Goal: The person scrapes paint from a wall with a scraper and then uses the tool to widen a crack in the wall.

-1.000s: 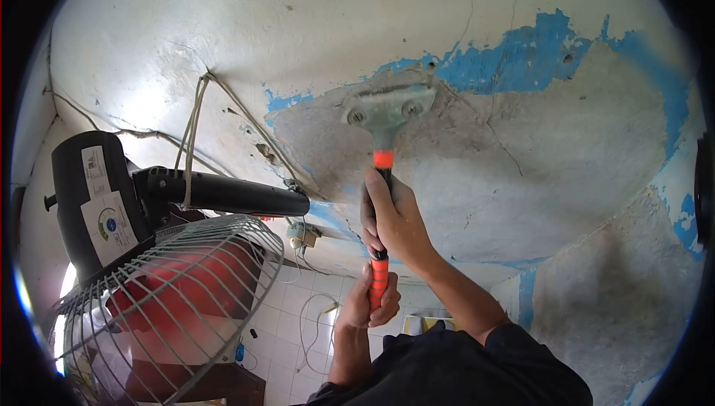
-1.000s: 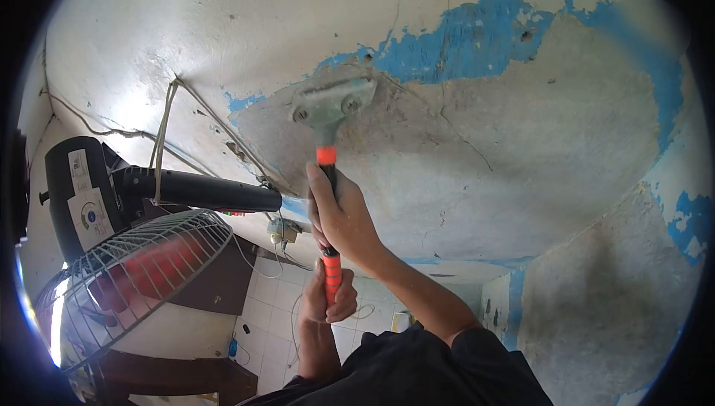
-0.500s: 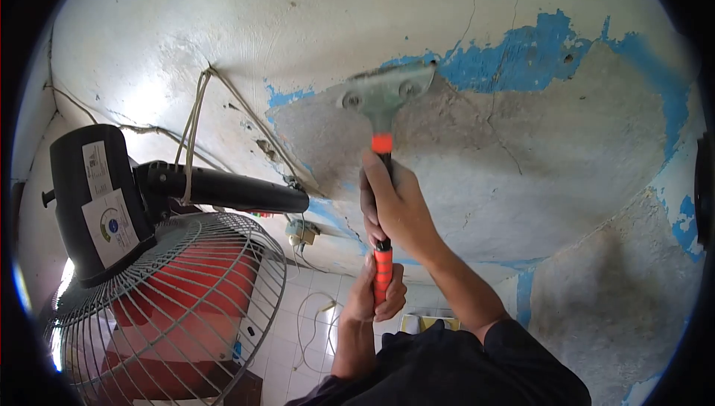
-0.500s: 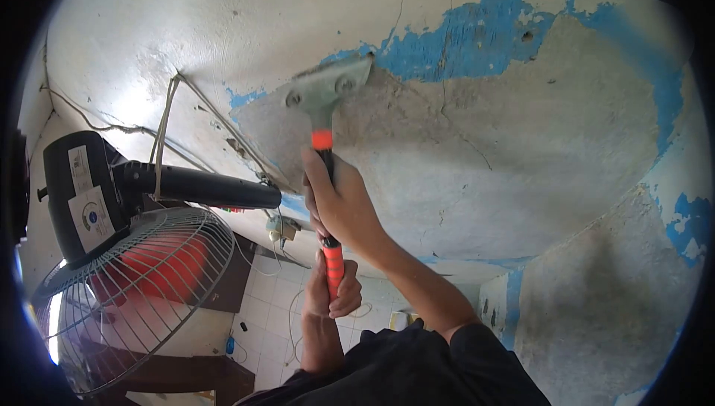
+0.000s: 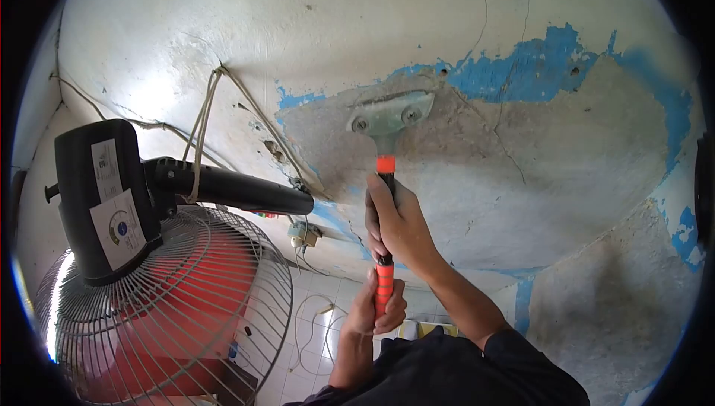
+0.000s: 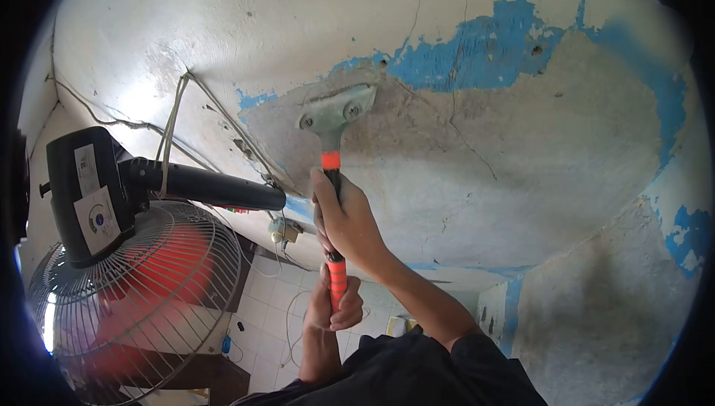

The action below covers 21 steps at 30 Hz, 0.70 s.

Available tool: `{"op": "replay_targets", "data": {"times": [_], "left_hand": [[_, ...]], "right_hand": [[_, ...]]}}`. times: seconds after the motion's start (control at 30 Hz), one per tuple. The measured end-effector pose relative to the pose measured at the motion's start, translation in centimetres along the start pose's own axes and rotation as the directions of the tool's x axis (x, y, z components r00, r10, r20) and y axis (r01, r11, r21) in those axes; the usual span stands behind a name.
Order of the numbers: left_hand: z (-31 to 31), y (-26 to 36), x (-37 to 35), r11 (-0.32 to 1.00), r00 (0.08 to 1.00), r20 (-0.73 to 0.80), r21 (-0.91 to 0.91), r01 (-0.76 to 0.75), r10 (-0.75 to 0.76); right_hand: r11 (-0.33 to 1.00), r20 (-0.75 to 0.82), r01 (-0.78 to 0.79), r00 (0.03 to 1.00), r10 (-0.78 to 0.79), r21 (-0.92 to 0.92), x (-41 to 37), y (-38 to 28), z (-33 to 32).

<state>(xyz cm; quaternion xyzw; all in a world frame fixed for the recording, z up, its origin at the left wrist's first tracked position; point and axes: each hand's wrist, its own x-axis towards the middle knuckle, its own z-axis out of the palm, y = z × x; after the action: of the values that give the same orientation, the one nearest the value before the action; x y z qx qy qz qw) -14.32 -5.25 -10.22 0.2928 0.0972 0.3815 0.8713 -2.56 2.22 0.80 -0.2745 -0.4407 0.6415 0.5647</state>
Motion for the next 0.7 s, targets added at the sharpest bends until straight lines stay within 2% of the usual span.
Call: {"op": "replay_targets", "data": {"times": [0.03, 0.07, 0.17, 0.2, 0.3, 0.43, 0.7], "left_hand": [[0.3, 0.0, 0.1, 1.0, 1.0, 0.014, -0.025, 0.014, -0.014], [0.5, 0.4, 0.3, 0.999, 0.996, -0.093, 0.034, 0.008, -0.005], [0.3, 1.8, 0.3, 0.999, 1.0, 0.001, 0.037, 0.011, -0.011], [0.1, 1.5, 0.4, 0.996, 1.0, -0.029, 0.087, -0.005, 0.008], [-0.7, -0.4, 0.2, 0.997, 1.0, 0.018, -0.08, 0.016, -0.015], [0.1, 0.4, 1.8, 0.999, 0.998, 0.063, 0.031, -0.033, 0.031], [-0.8, -1.2, 2.0, 1.0, 0.998, 0.054, -0.012, -0.026, 0.027]], "right_hand": [[1.0, -0.004, 0.009, 1.0, -0.009, -0.008, 0.4, -0.5, 0.1], [1.0, -0.009, 0.003, 1.0, -0.003, -0.015, 0.7, -1.2, 0.2], [1.0, -0.018, -0.014, 1.0, 0.014, -0.001, 0.6, -1.0, 0.5], [1.0, -0.02, -0.008, 1.0, 0.008, 0.002, 0.8, -0.9, 0.5], [0.998, 0.011, 0.004, 1.0, -0.003, -0.063, 0.4, 0.4, -0.3], [0.995, -0.002, 0.028, 1.0, -0.028, -0.096, 0.8, -0.9, -0.3], [0.991, 0.009, 0.021, 1.0, -0.02, -0.13, 0.4, -0.6, -0.9]]}}
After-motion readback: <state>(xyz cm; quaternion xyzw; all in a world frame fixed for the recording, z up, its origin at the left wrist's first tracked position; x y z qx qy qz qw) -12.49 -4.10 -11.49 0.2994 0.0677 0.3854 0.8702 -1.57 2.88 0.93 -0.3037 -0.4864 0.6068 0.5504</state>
